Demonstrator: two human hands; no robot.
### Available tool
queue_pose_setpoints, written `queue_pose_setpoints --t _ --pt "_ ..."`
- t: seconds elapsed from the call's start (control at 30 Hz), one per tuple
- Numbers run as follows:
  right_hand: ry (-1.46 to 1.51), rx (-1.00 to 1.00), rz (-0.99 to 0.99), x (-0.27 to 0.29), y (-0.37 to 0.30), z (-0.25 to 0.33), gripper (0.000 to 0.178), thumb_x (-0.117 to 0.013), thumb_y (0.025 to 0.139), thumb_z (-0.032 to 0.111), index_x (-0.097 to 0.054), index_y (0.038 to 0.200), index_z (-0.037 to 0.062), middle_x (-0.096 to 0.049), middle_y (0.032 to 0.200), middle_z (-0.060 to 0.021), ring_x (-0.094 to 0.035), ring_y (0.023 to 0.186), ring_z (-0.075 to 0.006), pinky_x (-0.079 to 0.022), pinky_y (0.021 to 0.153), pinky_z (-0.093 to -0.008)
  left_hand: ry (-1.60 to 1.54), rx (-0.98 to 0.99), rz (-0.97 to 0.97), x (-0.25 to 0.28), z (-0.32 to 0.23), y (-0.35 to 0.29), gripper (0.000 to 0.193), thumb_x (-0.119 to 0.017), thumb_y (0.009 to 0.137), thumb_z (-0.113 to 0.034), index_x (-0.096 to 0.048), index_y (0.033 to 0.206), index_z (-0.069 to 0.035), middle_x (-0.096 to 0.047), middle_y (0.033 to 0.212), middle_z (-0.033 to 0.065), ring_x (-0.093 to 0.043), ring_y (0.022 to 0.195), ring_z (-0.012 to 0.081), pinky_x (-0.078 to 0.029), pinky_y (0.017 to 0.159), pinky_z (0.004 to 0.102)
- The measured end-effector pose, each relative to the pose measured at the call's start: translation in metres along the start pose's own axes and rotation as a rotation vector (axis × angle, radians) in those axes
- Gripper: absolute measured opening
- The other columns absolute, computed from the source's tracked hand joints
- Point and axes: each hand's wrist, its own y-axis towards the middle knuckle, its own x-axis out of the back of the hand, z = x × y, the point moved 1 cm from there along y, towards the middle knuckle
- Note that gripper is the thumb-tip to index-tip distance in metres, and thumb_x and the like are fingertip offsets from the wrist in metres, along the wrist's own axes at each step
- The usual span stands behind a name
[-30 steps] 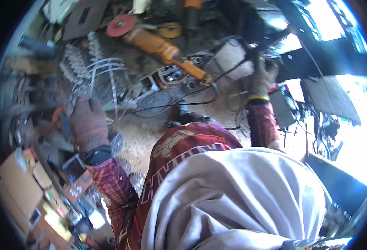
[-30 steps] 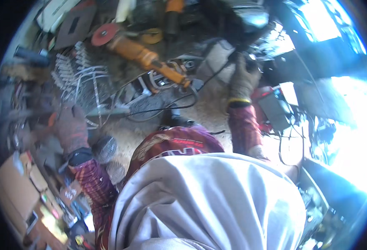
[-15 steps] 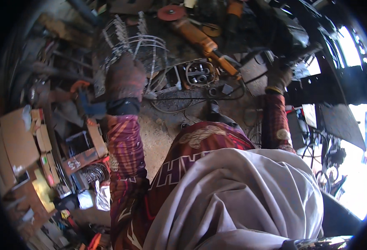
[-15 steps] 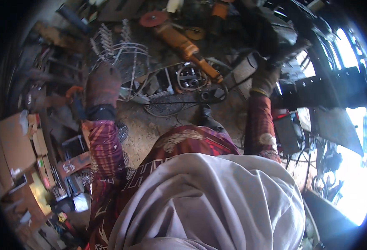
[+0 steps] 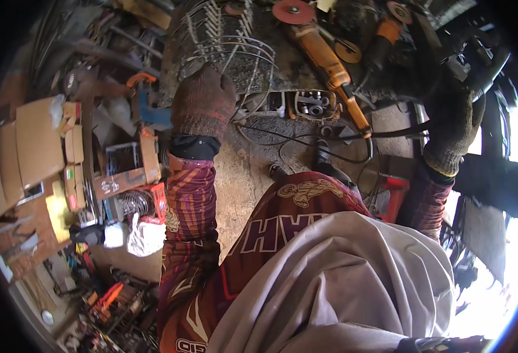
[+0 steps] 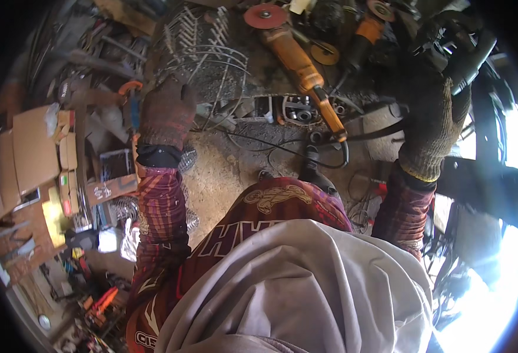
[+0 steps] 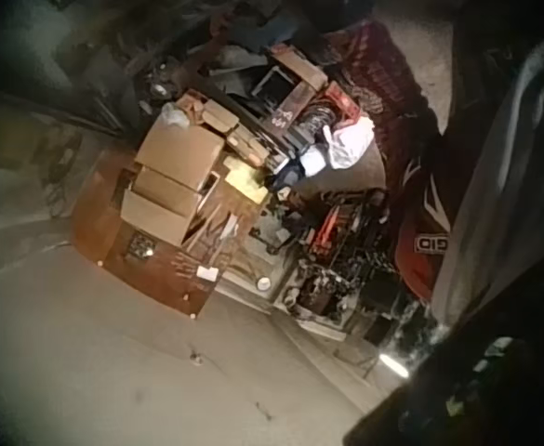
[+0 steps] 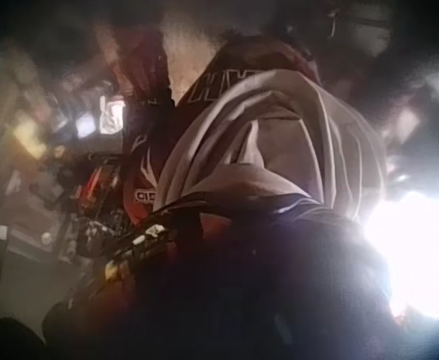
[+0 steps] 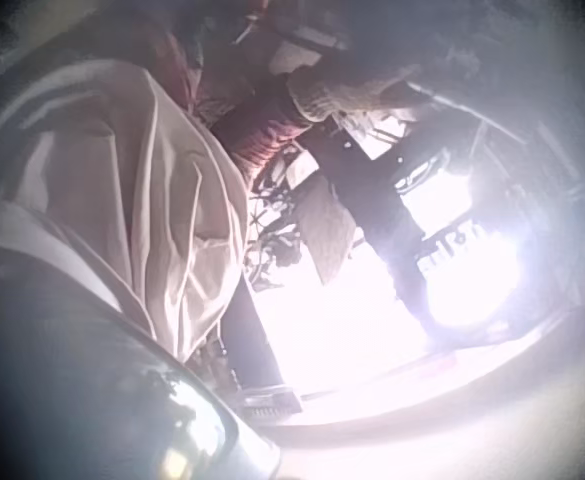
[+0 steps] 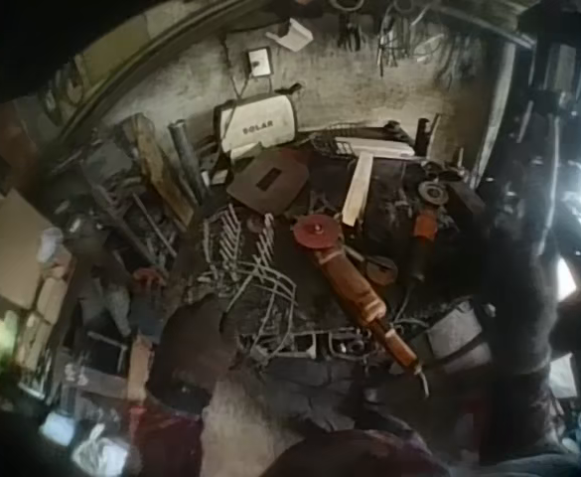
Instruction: The person uses a welding torch to join metal rods together, forming a curved cage-like structure on a workbench, after using an angle grinder to smooth a piece of metal.
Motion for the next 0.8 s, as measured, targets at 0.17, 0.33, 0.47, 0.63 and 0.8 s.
queue_pose_setpoints --t 0.17,0.33,0.47,0.63,0.8 --pt "0.321 -0.206 0.201 -0.028 0.018 -0.031 0.05 -0.068 0.098 0.026 -0.051 0.138 -0.0006 -0.067 0.115 -0.0125 -0.064 0.091 -0.0183 -0.053 0.075 -0.0314 0.026 -0.006 -0.052 0.021 -0.006 -0.013 0.017 -0.064 0.095 -0.022 -0.064 0.1 -0.005 -0.069 0.087 0.0229 -0.07 0.082 0.0413 -0.056 0.072 0.0505" --pt "0.115 -0.34 0.44 -0.03 0.038 -0.058 0.056 -0.075 0.094 0.029 -0.052 0.136 -0.001 -0.068 0.098 -0.007 -0.061 0.07 -0.0129 -0.048 0.058 -0.0232 0.049 -0.034 -0.084 0.021 -0.014 -0.012 0.014 -0.066 0.095 -0.018 -0.063 0.099 -0.005 -0.065 0.078 0.0222 -0.068 0.077 0.0386 -0.055 0.069 0.0485" --pt "0.234 -0.37 0.533 -0.016 0.042 -0.088 0.073 -0.081 0.088 0.041 -0.049 0.139 0.0003 -0.066 0.095 -0.0071 -0.064 0.071 -0.0161 -0.052 0.061 -0.0283 0.254 -0.147 -0.057 0.027 -0.016 -0.016 0.012 -0.068 0.088 -0.01 -0.063 0.099 -0.006 -0.065 0.088 0.0145 -0.068 0.077 0.0304 -0.056 0.065 0.0417" --pt "0.104 -0.338 0.599 -0.002 0.048 -0.092 0.084 -0.08 0.088 0.044 -0.04 0.146 -0.0019 -0.064 0.104 -0.009 -0.065 0.084 -0.0169 -0.052 0.068 -0.0279 0.274 -0.197 -0.059 0.027 -0.018 -0.017 0.022 -0.069 0.079 -0.004 -0.064 0.101 -0.004 -0.062 0.107 0.007 -0.067 0.085 0.0234 -0.057 0.063 0.0359" --pt "0.092 -0.339 0.495 -0.004 0.029 -0.1 0.091 -0.078 0.092 0.038 -0.028 0.157 -0.002 -0.052 0.143 -0.0155 -0.058 0.122 -0.0228 -0.05 0.099 -0.0342 0.144 -0.054 0.001 0.035 -0.027 -0.007 0.021 -0.068 0.087 -0.008 -0.068 0.107 -0.002 -0.068 0.098 0.0156 -0.07 0.083 0.0317 -0.056 0.069 0.0404"
